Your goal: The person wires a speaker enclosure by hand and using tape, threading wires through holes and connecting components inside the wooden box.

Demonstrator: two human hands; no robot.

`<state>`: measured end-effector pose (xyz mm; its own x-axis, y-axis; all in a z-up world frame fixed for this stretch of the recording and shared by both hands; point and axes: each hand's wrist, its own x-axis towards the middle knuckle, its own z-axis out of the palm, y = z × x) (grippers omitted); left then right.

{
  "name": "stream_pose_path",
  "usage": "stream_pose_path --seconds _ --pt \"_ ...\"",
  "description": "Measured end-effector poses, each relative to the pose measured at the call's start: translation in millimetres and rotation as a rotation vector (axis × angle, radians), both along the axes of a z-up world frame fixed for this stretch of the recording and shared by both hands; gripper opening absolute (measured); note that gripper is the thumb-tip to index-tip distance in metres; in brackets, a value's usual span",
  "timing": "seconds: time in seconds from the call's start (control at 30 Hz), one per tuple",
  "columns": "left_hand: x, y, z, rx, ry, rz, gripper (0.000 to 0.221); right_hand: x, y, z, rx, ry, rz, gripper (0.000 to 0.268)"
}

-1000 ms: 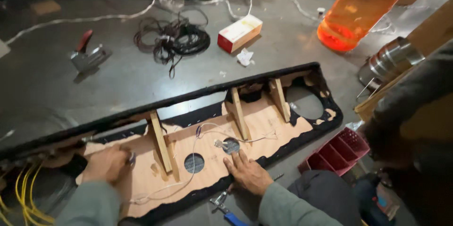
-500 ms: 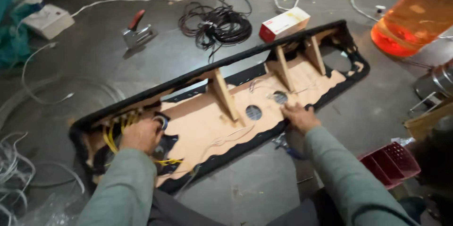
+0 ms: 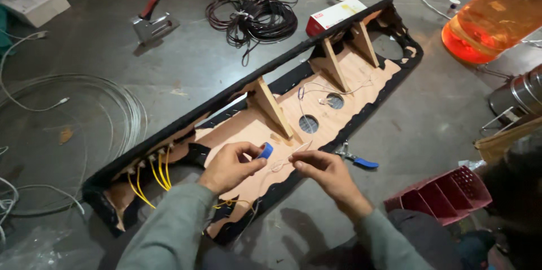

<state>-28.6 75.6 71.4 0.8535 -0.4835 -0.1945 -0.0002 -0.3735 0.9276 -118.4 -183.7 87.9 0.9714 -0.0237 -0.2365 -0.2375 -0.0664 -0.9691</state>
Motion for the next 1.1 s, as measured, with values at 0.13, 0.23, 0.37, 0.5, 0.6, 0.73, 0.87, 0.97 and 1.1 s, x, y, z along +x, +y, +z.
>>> stream_pose_path --seconds 0.13,0.23,0.37,0.5,0.6,0.73,0.87,0.97,1.1 --pt "-18 -20 7 -0.209 -0.019 -0.048 0.026 -11 18 15 0.107 -0.117 -0.06 0.037" --pt "-28 -28 12 -0.215 -0.021 -0.048 0.026 -9 22 22 0.112 -0.173 -0.045 0.039" --pt "-35 -36 17 -0.242 -0.151 -0.096 0.024 -9 20 17 0.053 -0.237 -0.028 0.035" --pt "-36 -37 26 -0.085 -0.276 -0.12 0.025 -2 13 2 -0.083 -0.339 0.003 0.026" --pt "-37 -37 36 0.12 -0.264 -0.164 0.026 0 11 -6 -0.104 -0.34 0.002 0.019" --pt "-34 -37 37 0.17 -0.229 -0.247 0.03 -3 15 -2 -0.393 -0.318 -0.016 0.011" --pt "-34 -37 18 0.072 -0.366 -0.249 0.028 -12 28 -4 -0.739 -0.5 -0.032 0.011" --pt "-36 -34 1 0.086 -0.552 -0.248 0.026 -12 26 -25 -0.742 -0.504 -0.021 0.01" --pt "-36 -40 -7 0.31 -0.543 -0.215 0.024 -10 24 -57 -0.333 -0.125 0.047 0.014"
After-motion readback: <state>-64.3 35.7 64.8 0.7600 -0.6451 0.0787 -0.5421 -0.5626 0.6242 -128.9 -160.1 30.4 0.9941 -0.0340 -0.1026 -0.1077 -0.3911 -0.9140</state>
